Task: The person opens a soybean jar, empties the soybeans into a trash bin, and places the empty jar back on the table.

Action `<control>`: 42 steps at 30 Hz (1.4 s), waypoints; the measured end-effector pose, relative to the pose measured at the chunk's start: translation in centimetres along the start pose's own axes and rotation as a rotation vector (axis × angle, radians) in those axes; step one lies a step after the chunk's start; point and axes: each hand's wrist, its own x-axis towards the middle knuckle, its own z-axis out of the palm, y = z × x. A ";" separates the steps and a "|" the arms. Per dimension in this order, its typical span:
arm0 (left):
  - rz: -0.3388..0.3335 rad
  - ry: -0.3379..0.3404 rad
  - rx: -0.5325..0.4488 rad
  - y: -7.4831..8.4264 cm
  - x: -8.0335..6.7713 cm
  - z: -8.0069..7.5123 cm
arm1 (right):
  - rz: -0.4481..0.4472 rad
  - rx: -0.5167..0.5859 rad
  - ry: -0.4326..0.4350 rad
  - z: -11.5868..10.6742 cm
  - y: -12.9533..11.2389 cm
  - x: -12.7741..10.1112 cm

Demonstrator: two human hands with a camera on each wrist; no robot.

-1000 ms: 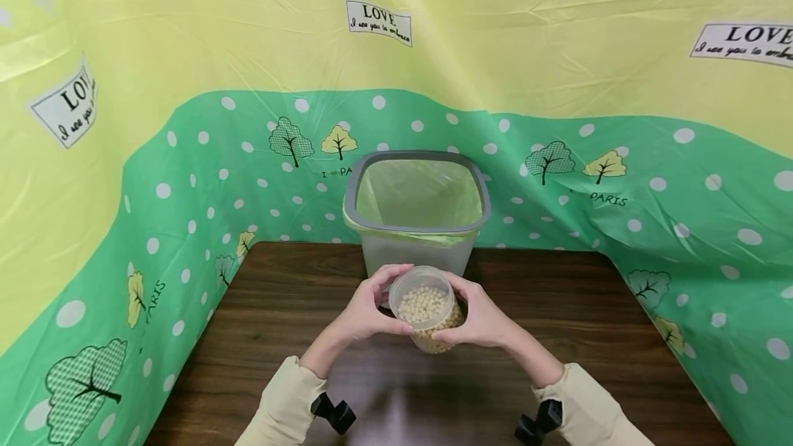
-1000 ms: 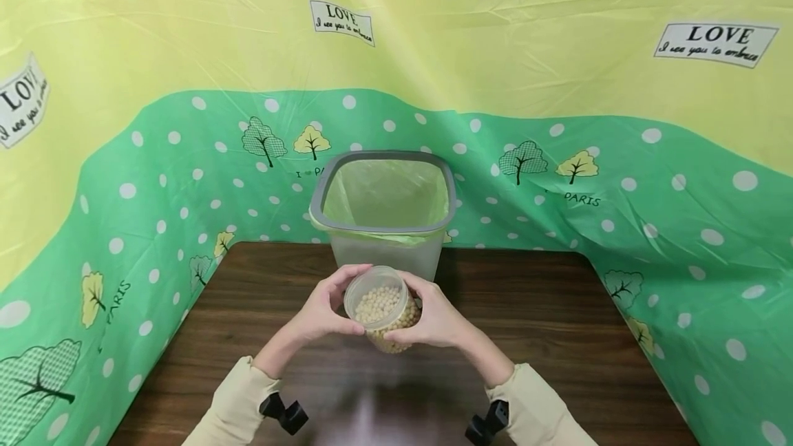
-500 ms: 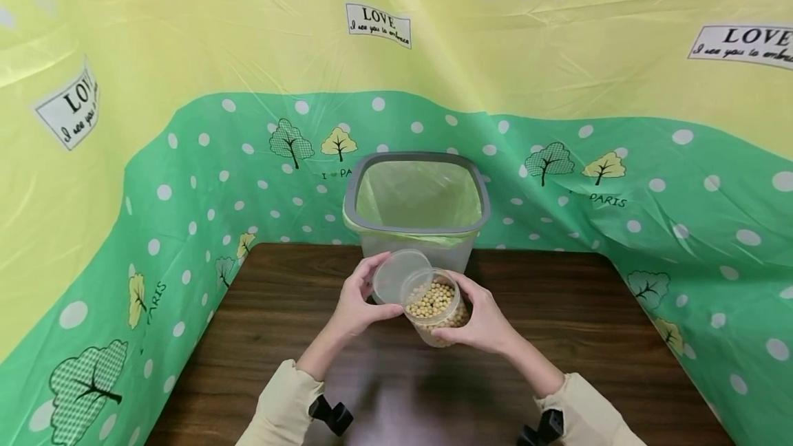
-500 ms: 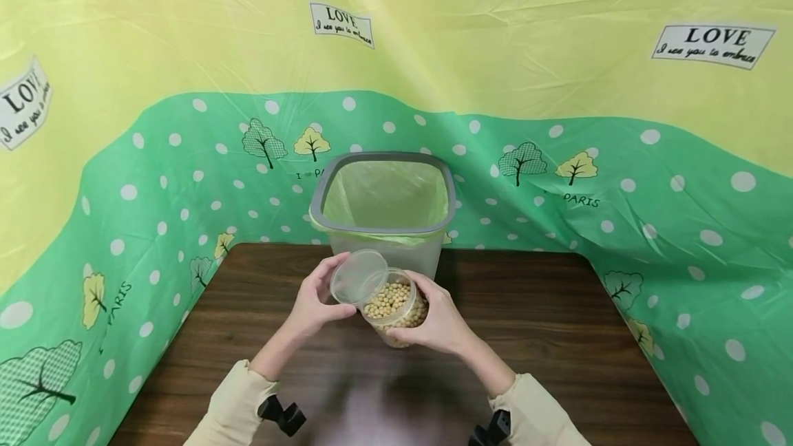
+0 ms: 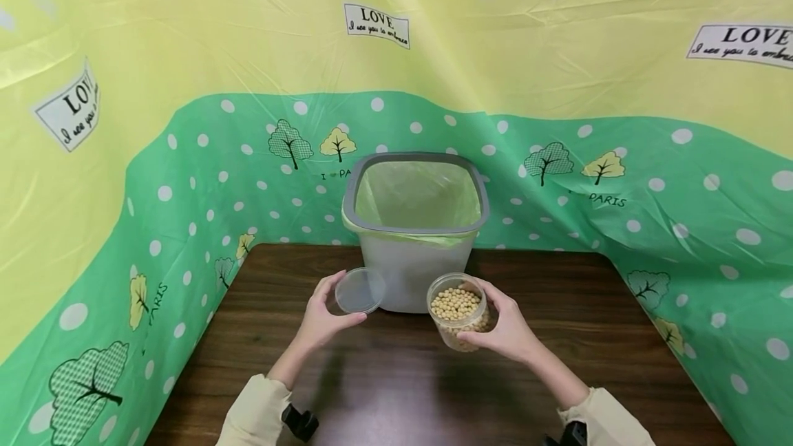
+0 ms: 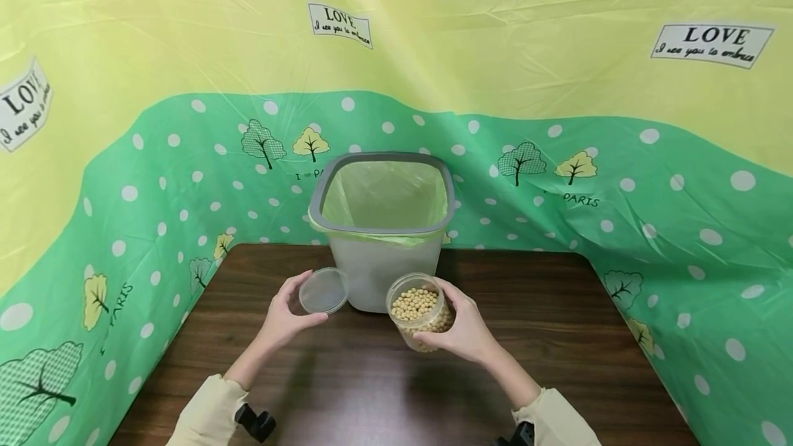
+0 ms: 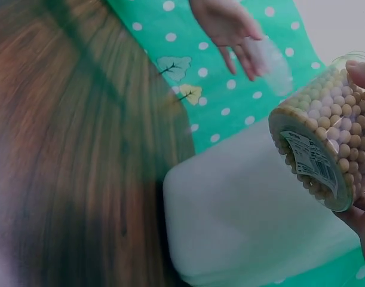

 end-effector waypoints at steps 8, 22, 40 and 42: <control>-0.143 0.047 0.168 -8.1 -0.2 -0.5 | 0.016 0.022 0.007 -0.3 1.0 -1.1; -0.225 -0.016 0.490 -15.9 -1.9 0.0 | 0.029 0.072 0.033 -0.1 1.9 -2.3; -0.143 -0.089 0.634 -16.8 -3.3 -0.1 | -0.006 0.132 0.112 -0.1 4.4 -2.9; -0.132 -0.089 0.656 -16.8 -3.4 -0.1 | -0.008 0.133 0.123 -0.1 5.4 -3.0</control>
